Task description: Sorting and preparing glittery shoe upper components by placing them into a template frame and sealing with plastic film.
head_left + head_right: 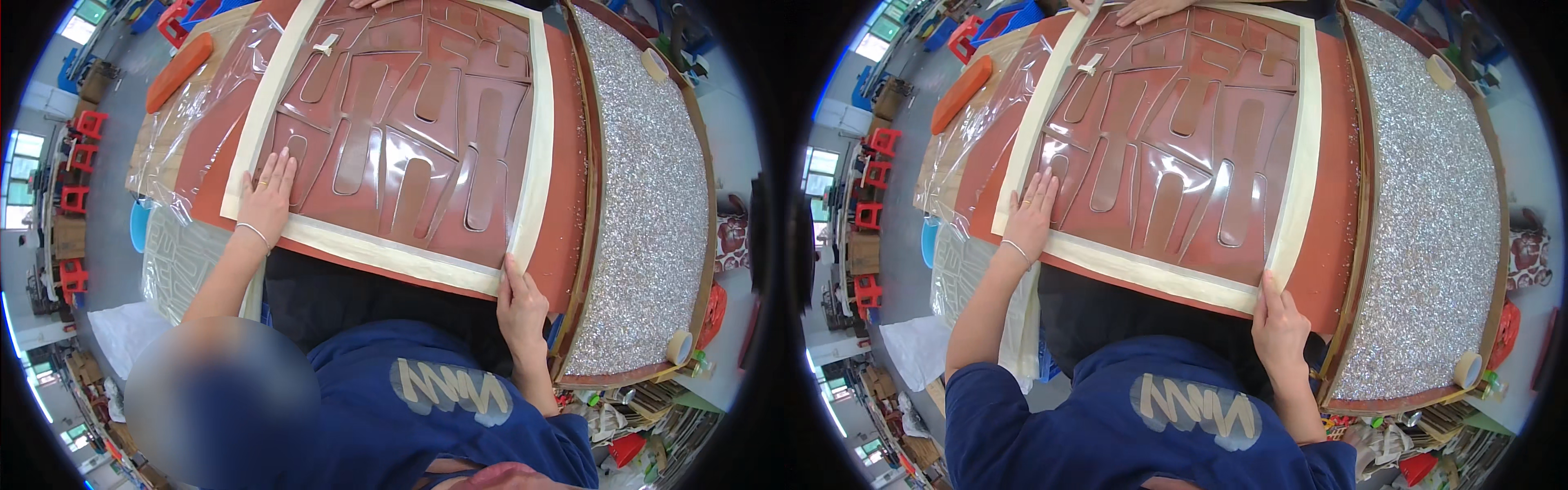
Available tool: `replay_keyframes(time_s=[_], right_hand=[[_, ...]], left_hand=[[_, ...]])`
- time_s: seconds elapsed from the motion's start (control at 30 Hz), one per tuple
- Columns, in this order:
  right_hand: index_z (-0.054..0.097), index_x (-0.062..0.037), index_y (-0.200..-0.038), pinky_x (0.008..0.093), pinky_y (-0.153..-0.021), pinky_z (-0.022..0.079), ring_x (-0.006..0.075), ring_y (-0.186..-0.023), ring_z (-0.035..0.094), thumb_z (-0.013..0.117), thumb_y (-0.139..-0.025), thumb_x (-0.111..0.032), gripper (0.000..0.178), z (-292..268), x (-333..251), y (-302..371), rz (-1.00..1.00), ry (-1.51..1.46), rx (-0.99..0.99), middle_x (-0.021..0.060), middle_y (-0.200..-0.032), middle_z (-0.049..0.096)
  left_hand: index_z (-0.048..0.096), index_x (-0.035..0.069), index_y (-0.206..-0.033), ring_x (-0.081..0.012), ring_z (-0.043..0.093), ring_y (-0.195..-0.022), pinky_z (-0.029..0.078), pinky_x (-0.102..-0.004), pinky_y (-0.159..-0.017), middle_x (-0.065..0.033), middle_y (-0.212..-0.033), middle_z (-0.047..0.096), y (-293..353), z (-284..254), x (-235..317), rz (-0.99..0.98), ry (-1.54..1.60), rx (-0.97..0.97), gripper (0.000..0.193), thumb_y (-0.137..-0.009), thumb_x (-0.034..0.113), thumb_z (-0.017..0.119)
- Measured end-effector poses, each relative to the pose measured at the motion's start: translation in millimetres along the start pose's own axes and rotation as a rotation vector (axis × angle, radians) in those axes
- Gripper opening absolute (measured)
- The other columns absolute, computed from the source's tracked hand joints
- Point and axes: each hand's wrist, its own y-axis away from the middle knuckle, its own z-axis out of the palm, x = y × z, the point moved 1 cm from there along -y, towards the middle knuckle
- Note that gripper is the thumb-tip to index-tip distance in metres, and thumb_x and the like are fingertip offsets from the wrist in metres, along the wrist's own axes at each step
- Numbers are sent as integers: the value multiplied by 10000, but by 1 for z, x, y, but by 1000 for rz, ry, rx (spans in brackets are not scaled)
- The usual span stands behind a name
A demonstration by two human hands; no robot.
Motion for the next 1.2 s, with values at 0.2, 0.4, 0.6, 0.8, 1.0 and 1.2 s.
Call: replay_keyframes(time_s=[0.2,0.4,0.6,0.8,1.0,1.2], right_hand=[[553,-69,-1231,376,-456,480,266,-525,582,601,-855,-162,390,-7,-6,6,-34,165,-69,108,-713,536],[542,-64,-1238,375,-461,481,262,-544,595,612,-850,-192,414,-22,-9,18,-55,192,-188,102,-696,533],[555,-29,-1177,363,-504,493,257,-609,607,621,-839,-182,377,-64,-4,11,-175,303,-444,94,-699,534],[482,27,-1231,400,-743,484,316,-905,555,611,-842,-171,455,-67,-6,-90,-340,87,-174,191,-991,528],[103,57,-1430,535,-1107,125,410,-1383,126,465,-914,-450,809,31,82,-222,-171,189,58,283,-1483,104],[77,93,-1426,537,-1123,43,350,-1417,66,341,-913,-584,890,48,86,-250,6,215,-63,251,-1507,102]], left_hand=[[571,11,-1189,-347,257,-1369,174,-575,-1091,-179,-1360,433,-49,-56,4,69,-128,-185,374,-848,129,472],[497,13,-1263,-375,212,-1374,119,-637,-1071,-203,-1374,402,-106,-70,36,-139,268,104,487,-890,325,496],[143,2,-1456,-300,43,-1429,40,-635,-1074,-172,-1540,43,-96,-43,95,80,429,123,958,-831,666,435],[160,-18,-1449,-260,72,-1432,19,-628,-1077,-162,-1539,93,-63,-46,108,43,427,160,1046,-776,754,371],[254,-59,-1406,-303,104,-1424,34,-647,-1064,-205,-1504,194,-23,-79,185,454,593,245,1063,-734,745,436],[332,-52,-1379,-290,128,-1420,22,-636,-1072,-190,-1501,219,-8,-71,204,487,655,315,1041,-737,766,392]])
